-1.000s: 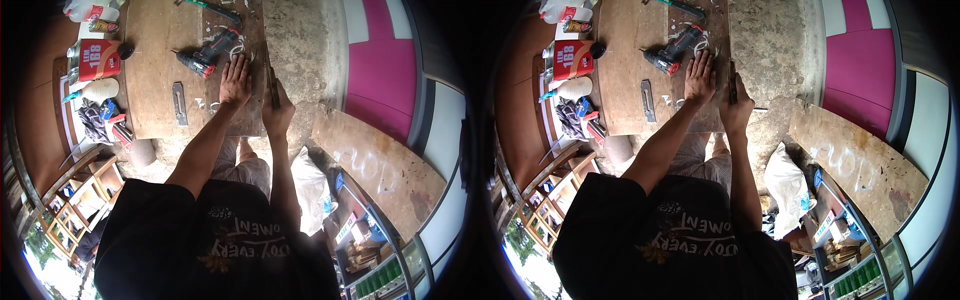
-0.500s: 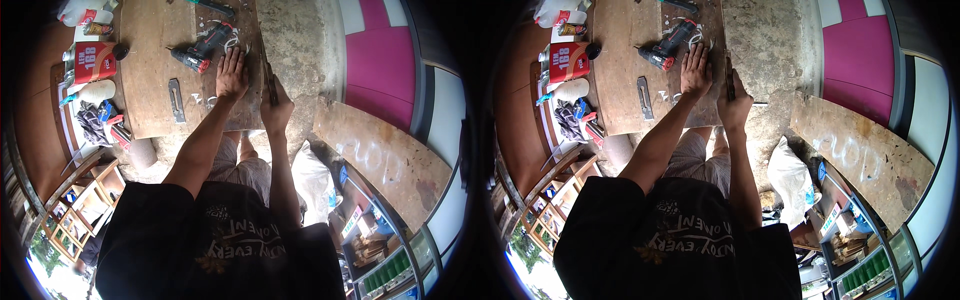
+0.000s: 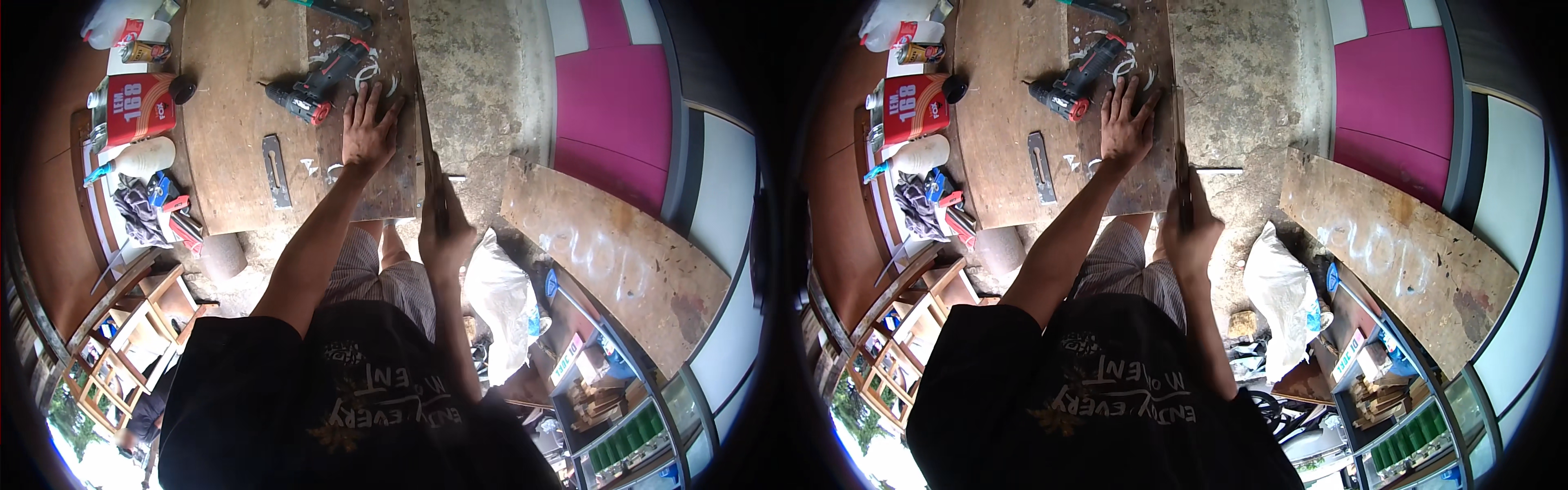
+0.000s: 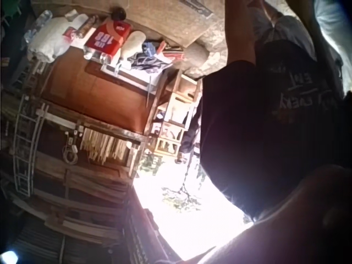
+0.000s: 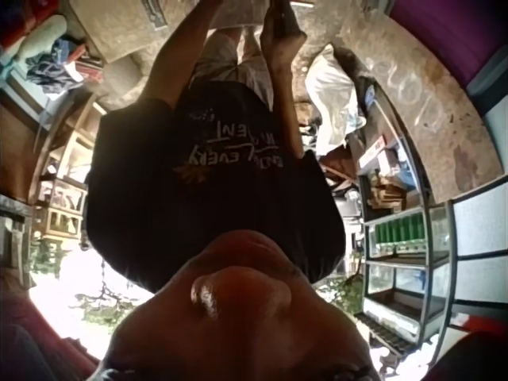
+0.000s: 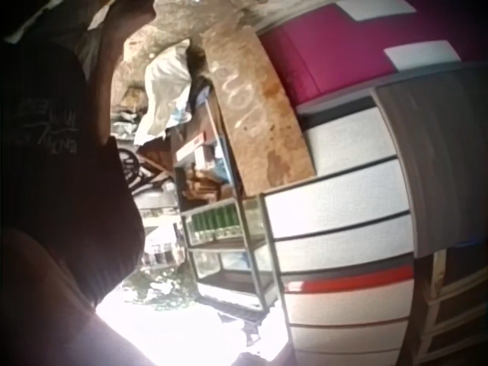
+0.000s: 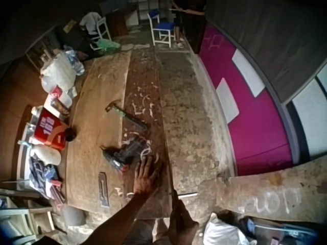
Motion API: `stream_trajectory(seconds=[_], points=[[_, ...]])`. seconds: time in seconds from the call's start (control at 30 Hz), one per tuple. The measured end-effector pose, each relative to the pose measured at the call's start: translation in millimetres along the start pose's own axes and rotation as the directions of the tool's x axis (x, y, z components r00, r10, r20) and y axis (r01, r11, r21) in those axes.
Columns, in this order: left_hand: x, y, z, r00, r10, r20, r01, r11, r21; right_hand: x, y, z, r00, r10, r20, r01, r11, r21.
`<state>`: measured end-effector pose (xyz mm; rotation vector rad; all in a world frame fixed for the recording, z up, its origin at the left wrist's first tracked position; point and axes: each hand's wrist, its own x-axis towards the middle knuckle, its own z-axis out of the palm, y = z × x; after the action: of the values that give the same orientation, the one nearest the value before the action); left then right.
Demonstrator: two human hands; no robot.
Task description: Woodworking tasks including measuring, drilling, sawing, and chiseling wood at a workbench.
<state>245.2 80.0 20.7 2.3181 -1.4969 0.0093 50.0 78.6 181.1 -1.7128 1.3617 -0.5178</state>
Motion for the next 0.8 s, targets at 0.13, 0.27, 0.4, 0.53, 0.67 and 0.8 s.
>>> stream_trajectory(seconds=[0.13, 0.27, 0.4, 0.53, 0.67, 0.8], points=[[10, 8, -15, 1.0, 0.011, -0.006, -0.011, 1.0, -0.019, -80, 1, -52, 0.998, -0.006, 0.064, -0.003, 0.991, 0.133], [11, 22, -4, 0.999, 0.039, -0.001, -0.04, 0.999, -0.028, 34, 20, 4, 0.999, -0.034, 0.01, 0.034, 0.999, 0.004], [12, 4, 1, 1.0, 0.016, -0.014, -0.017, 0.999, -0.028, -8, 10, -11, 1.0, -0.019, 0.016, 0.019, 1.0, 0.005], [9, 8, -15, 1.0, 0.0, -0.024, 0.0, 1.0, 0.004, -73, 5, -53, 0.979, -0.196, -0.05, 0.2, 0.974, 0.109], [15, 24, 0, 0.999, 0.04, -0.034, -0.041, 0.999, -0.032, 53, 8, 7, 0.989, -0.125, -0.077, 0.128, 0.991, 0.041], [5, 5, 2, 1.0, 0.006, 0.008, -0.006, 1.0, 0.003, 19, -29, -19, 1.0, 0.01, -0.002, -0.01, 1.0, 0.019]])
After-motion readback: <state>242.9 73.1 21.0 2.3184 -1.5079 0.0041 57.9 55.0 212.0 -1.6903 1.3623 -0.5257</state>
